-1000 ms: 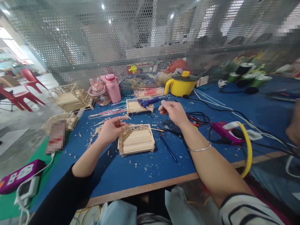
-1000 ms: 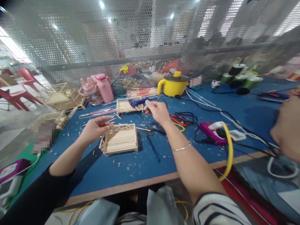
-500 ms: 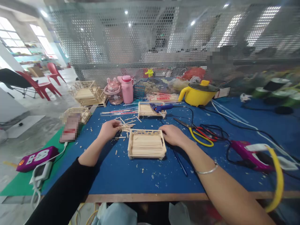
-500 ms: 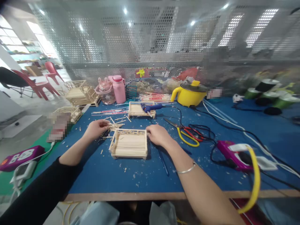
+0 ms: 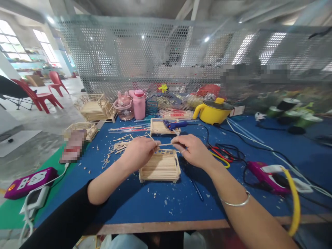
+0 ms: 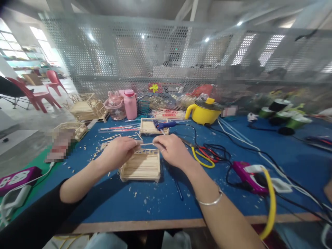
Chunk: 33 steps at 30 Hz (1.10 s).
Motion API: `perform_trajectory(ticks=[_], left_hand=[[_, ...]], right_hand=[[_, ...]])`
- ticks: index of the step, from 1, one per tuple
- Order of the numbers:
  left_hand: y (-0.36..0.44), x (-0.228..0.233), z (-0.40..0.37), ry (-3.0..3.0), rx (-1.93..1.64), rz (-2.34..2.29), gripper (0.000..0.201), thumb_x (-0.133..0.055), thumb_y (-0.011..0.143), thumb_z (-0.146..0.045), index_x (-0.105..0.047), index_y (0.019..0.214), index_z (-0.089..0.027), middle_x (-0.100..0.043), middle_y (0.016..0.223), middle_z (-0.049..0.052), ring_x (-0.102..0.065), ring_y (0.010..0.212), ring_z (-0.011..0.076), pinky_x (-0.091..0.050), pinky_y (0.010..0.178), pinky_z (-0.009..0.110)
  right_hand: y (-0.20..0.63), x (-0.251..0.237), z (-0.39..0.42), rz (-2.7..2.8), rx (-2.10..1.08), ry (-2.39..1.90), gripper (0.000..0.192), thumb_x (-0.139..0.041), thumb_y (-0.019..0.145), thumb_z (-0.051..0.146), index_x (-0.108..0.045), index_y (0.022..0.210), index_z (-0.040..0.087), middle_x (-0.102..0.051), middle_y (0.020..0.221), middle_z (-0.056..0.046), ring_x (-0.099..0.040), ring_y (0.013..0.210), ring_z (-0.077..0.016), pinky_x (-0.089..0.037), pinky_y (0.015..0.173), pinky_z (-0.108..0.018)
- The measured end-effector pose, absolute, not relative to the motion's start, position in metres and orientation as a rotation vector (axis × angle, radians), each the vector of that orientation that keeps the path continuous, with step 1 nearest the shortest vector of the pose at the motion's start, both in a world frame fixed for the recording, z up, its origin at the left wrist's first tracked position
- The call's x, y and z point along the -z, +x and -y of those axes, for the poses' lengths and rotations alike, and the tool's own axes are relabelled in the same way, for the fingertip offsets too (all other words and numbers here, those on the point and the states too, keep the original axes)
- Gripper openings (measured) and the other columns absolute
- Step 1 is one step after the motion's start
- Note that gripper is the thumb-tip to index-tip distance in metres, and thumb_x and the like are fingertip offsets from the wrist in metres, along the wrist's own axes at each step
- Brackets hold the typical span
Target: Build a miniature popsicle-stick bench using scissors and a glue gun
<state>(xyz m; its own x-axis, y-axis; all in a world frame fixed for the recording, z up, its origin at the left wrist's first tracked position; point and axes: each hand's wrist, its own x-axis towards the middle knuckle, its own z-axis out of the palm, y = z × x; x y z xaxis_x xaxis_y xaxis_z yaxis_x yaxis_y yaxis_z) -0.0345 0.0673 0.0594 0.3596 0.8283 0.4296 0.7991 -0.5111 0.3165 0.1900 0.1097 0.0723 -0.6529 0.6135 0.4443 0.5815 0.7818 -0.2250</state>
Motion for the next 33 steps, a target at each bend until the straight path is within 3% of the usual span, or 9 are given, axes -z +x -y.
perform_trajectory(ticks=[5, 9, 13, 15, 17, 20, 24, 33], left_hand=[[-0.037, -0.057, -0.068, 2.226, -0.956, -1.646, 0.026, -0.044, 0.087, -0.029, -0.069, 0.092, -0.024, -0.07, 0.077, 0.003, -0.06, 0.066, 0.018, -0.04, 0.06, 0.026], [-0.047, -0.054, -0.07, 2.202, -1.076, -1.497, 0.023, -0.05, 0.085, -0.032, -0.072, 0.088, -0.024, -0.067, 0.077, 0.003, -0.058, 0.071, 0.0174, -0.042, 0.064, 0.026], [-0.035, -0.054, -0.071, 2.475, -0.915, -1.434, 0.027, -0.046, 0.086, -0.022, -0.073, 0.092, -0.022, -0.061, 0.078, 0.006, -0.056, 0.075, 0.0165, -0.043, 0.068, 0.027], [-0.027, -0.055, -0.071, 2.506, -0.83, -1.439, 0.03, -0.045, 0.084, -0.016, -0.073, 0.092, -0.021, -0.06, 0.078, 0.006, -0.056, 0.075, 0.017, -0.044, 0.068, 0.027], [-0.026, -0.055, -0.072, 2.468, -0.811, -1.439, 0.028, -0.047, 0.082, -0.014, -0.073, 0.092, -0.021, -0.063, 0.08, 0.007, -0.058, 0.079, 0.0188, -0.045, 0.071, 0.029], [-0.039, -0.053, -0.075, 2.172, -1.01, -1.412, 0.026, -0.053, 0.082, -0.024, -0.07, 0.102, -0.023, -0.068, 0.095, 0.006, -0.061, 0.091, 0.0209, -0.045, 0.083, 0.032], [-0.067, -0.036, -0.082, 1.53, -1.31, -1.378, 0.036, -0.055, 0.083, -0.037, -0.063, 0.113, -0.02, -0.071, 0.098, 0.007, -0.064, 0.094, 0.0196, -0.045, 0.088, 0.034], [-0.065, -0.011, -0.08, 1.064, -1.306, -1.123, 0.05, -0.074, 0.065, -0.041, -0.064, 0.106, -0.014, -0.073, 0.088, 0.008, -0.067, 0.093, 0.0201, -0.046, 0.092, 0.037]], right_hand=[[0.226, -0.072, -0.098, 2.207, 0.102, -1.072, 0.04, -0.049, 0.087, 0.034, -0.05, 0.125, 0.021, -0.056, 0.128, -0.012, -0.051, 0.118, -0.0262, -0.039, 0.098, -0.042], [0.257, -0.053, -0.088, 2.214, -0.117, -1.344, 0.04, -0.05, 0.085, 0.039, -0.051, 0.123, 0.023, -0.062, 0.118, -0.009, -0.062, 0.102, -0.0244, -0.051, 0.086, -0.039], [0.242, -0.048, -0.079, 2.195, -0.002, -1.184, 0.055, -0.049, 0.087, 0.042, -0.036, 0.137, 0.02, -0.05, 0.135, -0.012, -0.053, 0.116, -0.0244, -0.044, 0.096, -0.04], [0.226, -0.052, -0.08, 2.317, 0.024, -1.057, 0.043, -0.047, 0.089, 0.04, -0.049, 0.127, 0.021, -0.058, 0.126, -0.01, -0.054, 0.115, -0.0243, -0.042, 0.097, -0.041], [0.212, -0.056, -0.087, 2.418, -0.039, -1.014, 0.028, -0.044, 0.091, 0.035, -0.063, 0.107, 0.021, -0.068, 0.107, -0.007, -0.061, 0.101, -0.0221, -0.045, 0.09, -0.038], [0.2, -0.056, -0.104, 2.426, -0.19, -1.017, 0.024, -0.044, 0.091, 0.029, -0.067, 0.091, 0.022, -0.071, 0.092, -0.004, -0.064, 0.087, -0.0184, -0.047, 0.081, -0.031], [0.199, -0.047, -0.117, 2.356, -0.364, -1.055, 0.022, -0.047, 0.088, 0.029, -0.068, 0.087, 0.022, -0.072, 0.091, -0.001, -0.065, 0.084, -0.0168, -0.048, 0.077, -0.027], [0.204, -0.036, -0.113, 2.317, -0.401, -1.126, 0.02, -0.048, 0.087, 0.029, -0.067, 0.087, 0.022, -0.072, 0.091, -0.001, -0.065, 0.085, -0.0177, -0.047, 0.077, -0.028]])
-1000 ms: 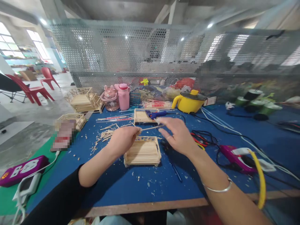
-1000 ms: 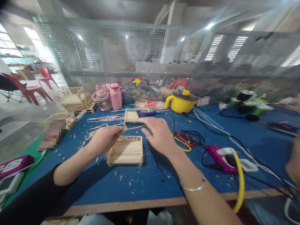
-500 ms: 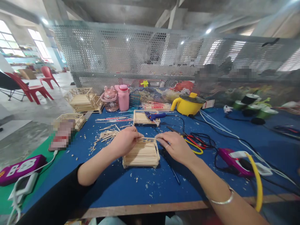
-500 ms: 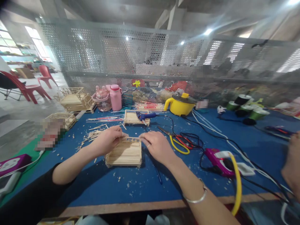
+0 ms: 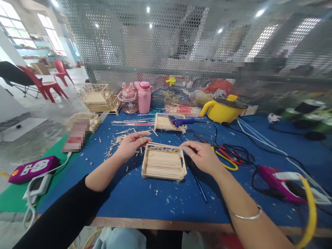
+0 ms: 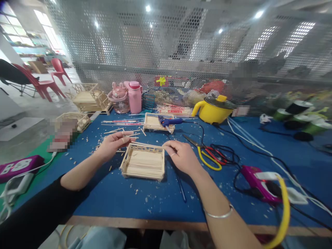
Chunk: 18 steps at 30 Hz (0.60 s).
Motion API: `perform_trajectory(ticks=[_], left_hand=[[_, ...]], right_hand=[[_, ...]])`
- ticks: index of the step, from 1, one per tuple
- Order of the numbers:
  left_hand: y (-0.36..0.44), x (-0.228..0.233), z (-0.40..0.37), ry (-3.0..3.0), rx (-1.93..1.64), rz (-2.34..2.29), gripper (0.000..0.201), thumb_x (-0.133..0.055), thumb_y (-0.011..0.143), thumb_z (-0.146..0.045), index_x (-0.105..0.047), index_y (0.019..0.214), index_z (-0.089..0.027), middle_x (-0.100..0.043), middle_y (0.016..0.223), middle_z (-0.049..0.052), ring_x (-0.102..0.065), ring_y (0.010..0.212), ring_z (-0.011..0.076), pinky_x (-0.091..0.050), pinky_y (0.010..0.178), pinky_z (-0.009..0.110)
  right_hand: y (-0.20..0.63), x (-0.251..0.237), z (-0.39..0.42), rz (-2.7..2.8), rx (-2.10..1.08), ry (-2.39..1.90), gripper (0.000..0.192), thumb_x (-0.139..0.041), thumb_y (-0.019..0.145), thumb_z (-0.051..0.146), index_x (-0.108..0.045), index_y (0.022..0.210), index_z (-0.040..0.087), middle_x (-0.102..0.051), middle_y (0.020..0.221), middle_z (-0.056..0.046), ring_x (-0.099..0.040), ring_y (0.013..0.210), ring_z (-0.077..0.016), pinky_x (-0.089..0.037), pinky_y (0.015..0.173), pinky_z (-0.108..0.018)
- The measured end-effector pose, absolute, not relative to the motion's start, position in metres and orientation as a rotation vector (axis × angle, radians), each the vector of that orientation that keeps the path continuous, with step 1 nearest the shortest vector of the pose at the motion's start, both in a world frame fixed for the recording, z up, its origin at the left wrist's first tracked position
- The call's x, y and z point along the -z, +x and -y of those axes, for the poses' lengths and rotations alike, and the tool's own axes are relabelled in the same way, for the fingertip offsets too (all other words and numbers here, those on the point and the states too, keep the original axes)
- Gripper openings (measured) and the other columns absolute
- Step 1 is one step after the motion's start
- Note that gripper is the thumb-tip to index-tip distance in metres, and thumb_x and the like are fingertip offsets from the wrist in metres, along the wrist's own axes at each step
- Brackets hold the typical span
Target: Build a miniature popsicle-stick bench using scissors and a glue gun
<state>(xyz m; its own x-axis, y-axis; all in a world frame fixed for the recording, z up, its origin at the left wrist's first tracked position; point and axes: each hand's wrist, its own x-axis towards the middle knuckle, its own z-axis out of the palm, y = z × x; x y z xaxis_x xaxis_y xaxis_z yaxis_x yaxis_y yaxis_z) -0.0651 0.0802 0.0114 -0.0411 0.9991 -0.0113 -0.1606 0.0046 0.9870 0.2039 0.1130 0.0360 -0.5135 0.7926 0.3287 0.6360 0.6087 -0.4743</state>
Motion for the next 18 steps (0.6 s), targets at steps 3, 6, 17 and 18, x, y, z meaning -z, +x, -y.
perform_trajectory(ticks=[3, 6, 17, 18], left_hand=[[-0.067, -0.008, -0.08, 1.127, -1.28, -1.099, 0.051, -0.076, 0.065, -0.035, -0.062, 0.11, -0.016, -0.073, 0.09, 0.007, -0.066, 0.097, 0.0209, -0.045, 0.093, 0.037], [-0.067, -0.006, -0.081, 1.15, -1.282, -1.133, 0.05, -0.076, 0.064, -0.031, -0.061, 0.109, -0.017, -0.073, 0.089, 0.007, -0.066, 0.095, 0.0214, -0.046, 0.091, 0.038], [-0.05, -0.021, -0.073, 1.068, -1.382, -1.296, 0.037, -0.075, 0.06, -0.022, -0.063, 0.094, -0.014, -0.072, 0.074, 0.003, -0.067, 0.077, 0.0165, -0.049, 0.079, 0.032], [-0.049, -0.021, -0.073, 1.079, -1.379, -1.307, 0.036, -0.074, 0.06, -0.021, -0.063, 0.094, -0.014, -0.072, 0.074, 0.003, -0.067, 0.076, 0.016, -0.049, 0.078, 0.031]], right_hand=[[0.205, -0.036, -0.114, 2.326, -0.404, -1.122, 0.02, -0.048, 0.088, 0.029, -0.067, 0.087, 0.022, -0.072, 0.09, -0.002, -0.065, 0.084, -0.0178, -0.047, 0.078, -0.028], [0.206, -0.038, -0.115, 2.329, -0.396, -1.107, 0.021, -0.048, 0.087, 0.029, -0.067, 0.087, 0.022, -0.072, 0.09, -0.002, -0.065, 0.084, -0.0173, -0.047, 0.078, -0.028], [0.188, -0.053, -0.118, 2.497, -0.324, -0.991, 0.018, -0.051, 0.083, 0.02, -0.069, 0.082, 0.021, -0.068, 0.086, -0.002, -0.061, 0.081, -0.0147, -0.044, 0.076, -0.027], [0.186, -0.053, -0.119, 2.503, -0.316, -0.983, 0.018, -0.051, 0.083, 0.019, -0.069, 0.082, 0.02, -0.068, 0.086, -0.003, -0.06, 0.081, -0.0148, -0.044, 0.075, -0.027]])
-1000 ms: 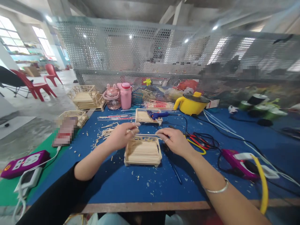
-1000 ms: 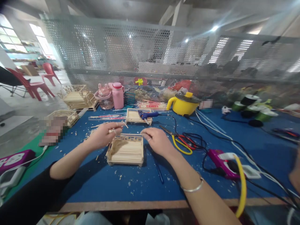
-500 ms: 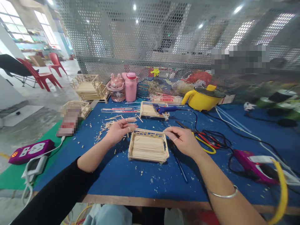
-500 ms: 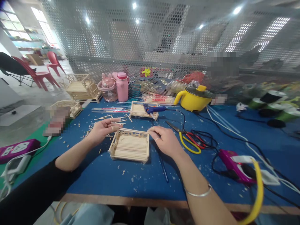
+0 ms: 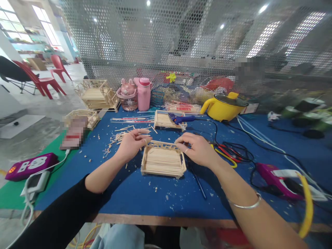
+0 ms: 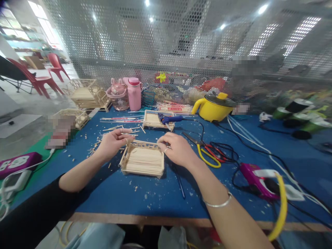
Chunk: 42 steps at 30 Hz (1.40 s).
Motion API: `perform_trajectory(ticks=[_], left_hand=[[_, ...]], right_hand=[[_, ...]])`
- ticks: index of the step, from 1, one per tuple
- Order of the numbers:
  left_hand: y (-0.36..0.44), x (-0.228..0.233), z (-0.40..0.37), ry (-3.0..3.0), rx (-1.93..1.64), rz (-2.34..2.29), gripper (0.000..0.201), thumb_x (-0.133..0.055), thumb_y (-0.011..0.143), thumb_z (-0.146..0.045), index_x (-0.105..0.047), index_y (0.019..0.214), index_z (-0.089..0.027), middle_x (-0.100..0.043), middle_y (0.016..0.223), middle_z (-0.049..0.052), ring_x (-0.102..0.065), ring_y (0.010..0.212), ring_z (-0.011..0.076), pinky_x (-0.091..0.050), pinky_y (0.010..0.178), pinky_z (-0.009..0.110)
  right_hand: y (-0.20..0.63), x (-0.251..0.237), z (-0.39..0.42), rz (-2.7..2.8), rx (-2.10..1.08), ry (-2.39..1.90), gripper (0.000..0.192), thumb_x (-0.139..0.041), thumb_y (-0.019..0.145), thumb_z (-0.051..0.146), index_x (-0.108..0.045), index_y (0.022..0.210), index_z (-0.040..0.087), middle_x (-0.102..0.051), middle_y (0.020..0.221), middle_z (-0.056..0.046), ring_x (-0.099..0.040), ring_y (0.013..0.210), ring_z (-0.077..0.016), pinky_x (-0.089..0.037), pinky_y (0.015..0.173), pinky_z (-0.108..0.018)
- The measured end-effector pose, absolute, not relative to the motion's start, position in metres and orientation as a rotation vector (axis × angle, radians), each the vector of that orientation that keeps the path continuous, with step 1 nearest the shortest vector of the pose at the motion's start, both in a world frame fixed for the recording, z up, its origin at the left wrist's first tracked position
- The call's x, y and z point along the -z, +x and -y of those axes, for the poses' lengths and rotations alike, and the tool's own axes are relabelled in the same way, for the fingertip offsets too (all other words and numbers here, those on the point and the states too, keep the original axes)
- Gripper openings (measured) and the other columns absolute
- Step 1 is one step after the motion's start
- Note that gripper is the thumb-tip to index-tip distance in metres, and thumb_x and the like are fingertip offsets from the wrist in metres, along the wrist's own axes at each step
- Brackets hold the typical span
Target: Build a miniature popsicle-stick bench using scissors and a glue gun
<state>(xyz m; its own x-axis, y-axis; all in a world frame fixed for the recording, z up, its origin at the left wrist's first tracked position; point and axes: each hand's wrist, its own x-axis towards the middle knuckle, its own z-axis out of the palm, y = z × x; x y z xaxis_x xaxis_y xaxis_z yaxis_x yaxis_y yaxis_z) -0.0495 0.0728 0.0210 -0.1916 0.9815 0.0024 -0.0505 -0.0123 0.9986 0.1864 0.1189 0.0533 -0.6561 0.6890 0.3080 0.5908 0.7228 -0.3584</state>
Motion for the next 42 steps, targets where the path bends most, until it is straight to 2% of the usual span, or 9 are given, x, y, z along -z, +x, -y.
perform_trajectory(ticks=[7, 14, 20, 25, 28, 33, 37, 39, 42], left_hand=[[-0.049, -0.019, -0.072, 1.185, -1.351, -1.381, 0.03, -0.071, 0.065, -0.021, -0.064, 0.093, -0.015, -0.073, 0.079, 0.004, -0.066, 0.075, 0.0147, -0.049, 0.072, 0.027], [-0.051, -0.016, -0.073, 1.288, -1.346, -1.315, 0.029, -0.07, 0.069, -0.027, -0.067, 0.095, -0.014, -0.072, 0.085, 0.006, -0.066, 0.082, 0.0167, -0.049, 0.08, 0.031], [-0.055, -0.013, -0.074, 1.189, -1.322, -1.157, 0.038, -0.066, 0.074, -0.039, -0.064, 0.103, -0.016, -0.073, 0.086, 0.006, -0.066, 0.086, 0.0177, -0.046, 0.089, 0.034], [-0.054, -0.012, -0.074, 1.107, -1.323, -1.082, 0.046, -0.07, 0.069, -0.046, -0.064, 0.104, -0.017, -0.073, 0.086, 0.005, -0.066, 0.088, 0.0176, -0.045, 0.09, 0.034], [-0.055, -0.009, -0.075, 1.141, -1.312, -1.107, 0.047, -0.065, 0.072, -0.051, -0.064, 0.104, -0.016, -0.073, 0.087, 0.007, -0.066, 0.089, 0.019, -0.046, 0.089, 0.035], [-0.057, -0.018, -0.074, 1.598, -1.402, -1.383, 0.037, -0.048, 0.087, -0.043, -0.065, 0.104, -0.016, -0.069, 0.105, 0.01, -0.061, 0.101, 0.0217, -0.045, 0.091, 0.039], [-0.042, -0.049, -0.066, 2.416, -1.278, -1.515, 0.029, -0.051, 0.086, -0.03, -0.063, 0.11, -0.02, -0.064, 0.118, 0.009, -0.053, 0.113, 0.0231, -0.035, 0.101, 0.045], [-0.029, -0.062, -0.061, 2.637, -1.035, -1.508, 0.027, -0.051, 0.086, -0.029, -0.064, 0.107, -0.02, -0.068, 0.109, 0.007, -0.058, 0.105, 0.0232, -0.034, 0.1, 0.047], [-0.011, -0.069, -0.058, 2.629, -0.825, -1.527, 0.026, -0.045, 0.089, -0.027, -0.068, 0.098, -0.02, -0.071, 0.085, 0.006, -0.063, 0.081, 0.0193, -0.045, 0.083, 0.036]], right_hand=[[0.177, -0.056, -0.121, 2.546, -0.343, -1.021, 0.015, -0.053, 0.079, 0.019, -0.069, 0.079, 0.019, -0.066, 0.081, -0.002, -0.058, 0.073, -0.0144, -0.042, 0.069, -0.026], [0.176, -0.055, -0.119, 2.534, -0.394, -1.015, 0.018, -0.047, 0.083, 0.018, -0.065, 0.082, 0.019, -0.067, 0.086, -0.003, -0.059, 0.081, -0.0154, -0.042, 0.073, -0.027], [0.177, -0.055, -0.12, 2.562, -0.407, -1.003, 0.017, -0.047, 0.083, 0.016, -0.063, 0.081, 0.019, -0.067, 0.088, -0.002, -0.058, 0.081, -0.0152, -0.041, 0.072, -0.026], [0.178, -0.052, -0.121, 2.547, -0.412, -0.974, 0.016, -0.047, 0.083, 0.016, -0.063, 0.082, 0.019, -0.067, 0.087, -0.002, -0.058, 0.081, -0.0148, -0.04, 0.073, -0.026], [0.178, -0.05, -0.122, 2.555, -0.398, -0.947, 0.016, -0.046, 0.083, 0.016, -0.063, 0.083, 0.019, -0.066, 0.087, -0.002, -0.058, 0.081, -0.0147, -0.04, 0.073, -0.026], [0.179, -0.052, -0.12, 2.544, -0.331, -0.941, 0.017, -0.046, 0.085, 0.016, -0.062, 0.083, 0.019, -0.065, 0.088, -0.004, -0.057, 0.082, -0.0155, -0.041, 0.073, -0.027], [0.18, -0.066, -0.109, 2.53, -0.192, -0.904, 0.016, -0.046, 0.087, 0.018, -0.062, 0.086, 0.019, -0.064, 0.088, -0.004, -0.057, 0.084, -0.0165, -0.04, 0.074, -0.027], [0.18, -0.073, -0.101, 2.543, -0.091, -0.879, 0.016, -0.045, 0.088, 0.02, -0.061, 0.087, 0.018, -0.063, 0.087, -0.005, -0.056, 0.084, -0.017, -0.04, 0.074, -0.027], [0.179, -0.078, -0.092, 2.544, 0.052, -0.877, 0.019, -0.043, 0.09, 0.023, -0.061, 0.087, 0.017, -0.062, 0.086, -0.007, -0.055, 0.084, -0.0181, -0.04, 0.073, -0.028]])
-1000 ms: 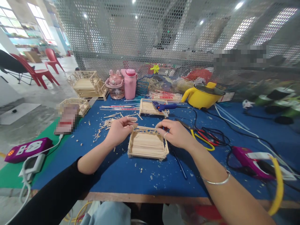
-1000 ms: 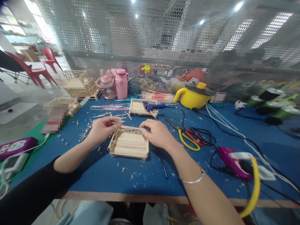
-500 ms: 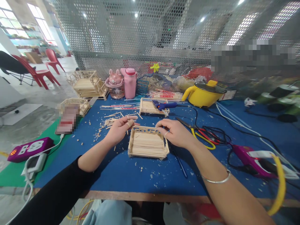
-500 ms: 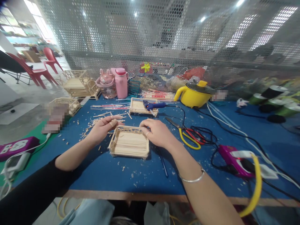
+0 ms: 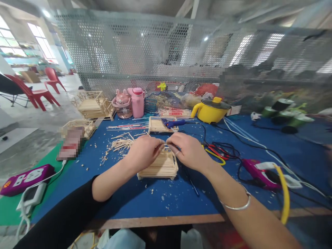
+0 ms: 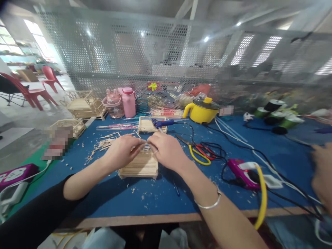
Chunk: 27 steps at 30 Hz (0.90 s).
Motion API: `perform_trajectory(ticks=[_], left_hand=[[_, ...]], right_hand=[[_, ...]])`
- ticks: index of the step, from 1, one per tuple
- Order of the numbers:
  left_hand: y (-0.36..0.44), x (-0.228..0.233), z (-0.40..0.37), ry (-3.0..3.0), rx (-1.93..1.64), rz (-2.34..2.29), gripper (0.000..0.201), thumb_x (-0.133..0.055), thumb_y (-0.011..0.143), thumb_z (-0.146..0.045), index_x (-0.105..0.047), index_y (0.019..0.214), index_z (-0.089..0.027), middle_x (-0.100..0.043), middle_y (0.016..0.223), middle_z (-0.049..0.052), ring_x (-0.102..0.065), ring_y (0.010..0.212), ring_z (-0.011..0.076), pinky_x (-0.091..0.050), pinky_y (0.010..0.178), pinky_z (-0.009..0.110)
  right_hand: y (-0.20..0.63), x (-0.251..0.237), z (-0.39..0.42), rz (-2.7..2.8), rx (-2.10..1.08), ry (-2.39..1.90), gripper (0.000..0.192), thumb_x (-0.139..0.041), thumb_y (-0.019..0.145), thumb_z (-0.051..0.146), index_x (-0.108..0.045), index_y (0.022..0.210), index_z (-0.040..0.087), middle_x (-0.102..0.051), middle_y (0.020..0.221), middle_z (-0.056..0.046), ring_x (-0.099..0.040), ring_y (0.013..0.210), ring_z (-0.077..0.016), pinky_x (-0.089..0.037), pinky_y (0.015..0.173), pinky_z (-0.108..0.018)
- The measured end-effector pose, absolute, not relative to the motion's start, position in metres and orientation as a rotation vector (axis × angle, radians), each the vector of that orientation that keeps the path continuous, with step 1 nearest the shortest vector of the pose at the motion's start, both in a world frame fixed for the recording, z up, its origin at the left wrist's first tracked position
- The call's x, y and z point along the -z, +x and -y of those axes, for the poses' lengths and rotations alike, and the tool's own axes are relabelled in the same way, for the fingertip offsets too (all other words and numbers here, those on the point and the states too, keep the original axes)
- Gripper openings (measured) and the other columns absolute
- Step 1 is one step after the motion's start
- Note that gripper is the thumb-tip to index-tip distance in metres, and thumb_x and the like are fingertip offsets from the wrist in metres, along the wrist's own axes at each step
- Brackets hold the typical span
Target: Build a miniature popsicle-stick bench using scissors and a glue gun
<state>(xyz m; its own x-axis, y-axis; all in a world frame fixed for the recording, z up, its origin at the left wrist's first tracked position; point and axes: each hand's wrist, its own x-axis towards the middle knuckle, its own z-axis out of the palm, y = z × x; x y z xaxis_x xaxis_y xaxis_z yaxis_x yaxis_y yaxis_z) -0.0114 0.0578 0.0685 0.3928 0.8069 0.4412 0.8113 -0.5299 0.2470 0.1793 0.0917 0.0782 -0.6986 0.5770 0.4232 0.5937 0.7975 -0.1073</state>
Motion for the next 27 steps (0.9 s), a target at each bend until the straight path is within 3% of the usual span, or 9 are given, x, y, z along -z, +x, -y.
perform_trajectory(ticks=[3, 6, 10, 12, 13, 16, 17, 24, 27], left_hand=[[-0.003, -0.065, -0.058, -2.67, 0.948, 1.546, 0.025, -0.047, 0.087, -0.028, -0.069, 0.093, -0.02, -0.069, 0.078, 0.006, -0.06, 0.07, 0.018, -0.043, 0.066, 0.027], [-0.002, -0.063, -0.059, -2.722, 1.146, 1.49, 0.02, -0.051, 0.083, -0.026, -0.071, 0.085, -0.021, -0.067, 0.071, 0.006, -0.058, 0.066, 0.0174, -0.04, 0.062, 0.025], [-0.005, -0.069, -0.06, -2.688, 1.453, 1.609, 0.02, -0.053, 0.081, -0.027, -0.071, 0.078, -0.021, -0.066, 0.068, 0.004, -0.054, 0.06, 0.0154, -0.037, 0.059, 0.025], [-0.006, -0.071, -0.063, -2.653, 1.573, 1.796, 0.021, -0.054, 0.079, -0.031, -0.07, 0.074, -0.019, -0.064, 0.062, 0.002, -0.05, 0.055, 0.0135, -0.035, 0.055, 0.024], [-0.007, -0.072, -0.066, -2.643, 1.619, 1.903, 0.021, -0.055, 0.078, -0.033, -0.069, 0.072, -0.018, -0.062, 0.059, 0.001, -0.049, 0.053, 0.0129, -0.034, 0.054, 0.024], [-0.007, -0.069, -0.076, -2.622, 1.761, 2.175, 0.024, -0.059, 0.074, -0.038, -0.068, 0.068, -0.017, -0.062, 0.06, 0.001, -0.049, 0.054, 0.0125, -0.035, 0.054, 0.024], [-0.007, -0.067, -0.079, -2.608, 1.812, 2.241, 0.025, -0.06, 0.073, -0.04, -0.067, 0.068, -0.016, -0.062, 0.06, 0.001, -0.048, 0.053, 0.012, -0.035, 0.053, 0.023], [-0.011, -0.057, -0.087, -2.491, 2.238, 2.403, 0.029, -0.068, 0.067, -0.042, -0.065, 0.069, -0.014, -0.057, 0.058, -0.001, -0.037, 0.045, 0.0058, -0.024, 0.043, 0.019], [-0.013, -0.059, -0.086, -2.394, 2.515, 2.486, 0.026, -0.07, 0.065, -0.037, -0.061, 0.068, -0.013, -0.054, 0.056, -0.002, -0.031, 0.042, 0.0034, -0.018, 0.037, 0.017]], right_hand=[[0.178, -0.08, -0.085, 2.547, 0.106, -0.908, 0.021, -0.043, 0.09, 0.023, -0.062, 0.088, 0.016, -0.063, 0.086, -0.008, -0.056, 0.084, -0.0189, -0.04, 0.073, -0.03], [0.183, -0.086, -0.079, 2.543, 0.106, -0.909, 0.021, -0.042, 0.091, 0.024, -0.063, 0.091, 0.017, -0.064, 0.09, -0.009, -0.057, 0.089, -0.0204, -0.042, 0.077, -0.032], [0.213, -0.089, -0.069, 2.167, 0.144, -0.99, 0.033, -0.044, 0.09, 0.03, -0.051, 0.121, 0.021, -0.055, 0.125, -0.012, -0.047, 0.12, -0.0246, -0.035, 0.1, -0.042], [0.234, -0.075, -0.064, 2.025, 0.049, -1.194, 0.038, -0.042, 0.091, 0.035, -0.047, 0.126, 0.021, -0.053, 0.128, -0.011, -0.046, 0.122, -0.024, -0.035, 0.102, -0.042], [0.244, -0.064, -0.062, 2.056, -0.033, -1.342, 0.044, -0.044, 0.089, 0.04, -0.047, 0.127, 0.019, -0.053, 0.129, -0.013, -0.047, 0.122, -0.0258, -0.036, 0.101, -0.043], [0.261, -0.028, -0.057, 2.271, -0.321, -1.721, 0.092, -0.064, 0.067, 0.059, -0.034, 0.139, 0.011, -0.041, 0.14, -0.021, -0.039, 0.128, -0.036, -0.034, 0.103, -0.05], [0.262, -0.018, -0.055, 2.309, -0.352, -1.797, 0.098, -0.067, 0.062, 0.06, -0.033, 0.14, 0.011, -0.039, 0.141, -0.022, -0.037, 0.129, -0.0386, -0.032, 0.103, -0.052], [0.251, -0.013, -0.054, 2.238, -0.306, -1.823, 0.074, -0.063, 0.065, 0.034, -0.044, 0.134, 0.013, -0.054, 0.124, -0.019, -0.048, 0.118, -0.0348, -0.037, 0.098, -0.048], [0.259, -0.02, -0.064, 2.009, -0.455, -1.726, 0.06, -0.055, 0.067, 0.027, -0.048, 0.126, 0.014, -0.058, 0.118, -0.016, -0.052, 0.115, -0.0301, -0.039, 0.096, -0.046]])
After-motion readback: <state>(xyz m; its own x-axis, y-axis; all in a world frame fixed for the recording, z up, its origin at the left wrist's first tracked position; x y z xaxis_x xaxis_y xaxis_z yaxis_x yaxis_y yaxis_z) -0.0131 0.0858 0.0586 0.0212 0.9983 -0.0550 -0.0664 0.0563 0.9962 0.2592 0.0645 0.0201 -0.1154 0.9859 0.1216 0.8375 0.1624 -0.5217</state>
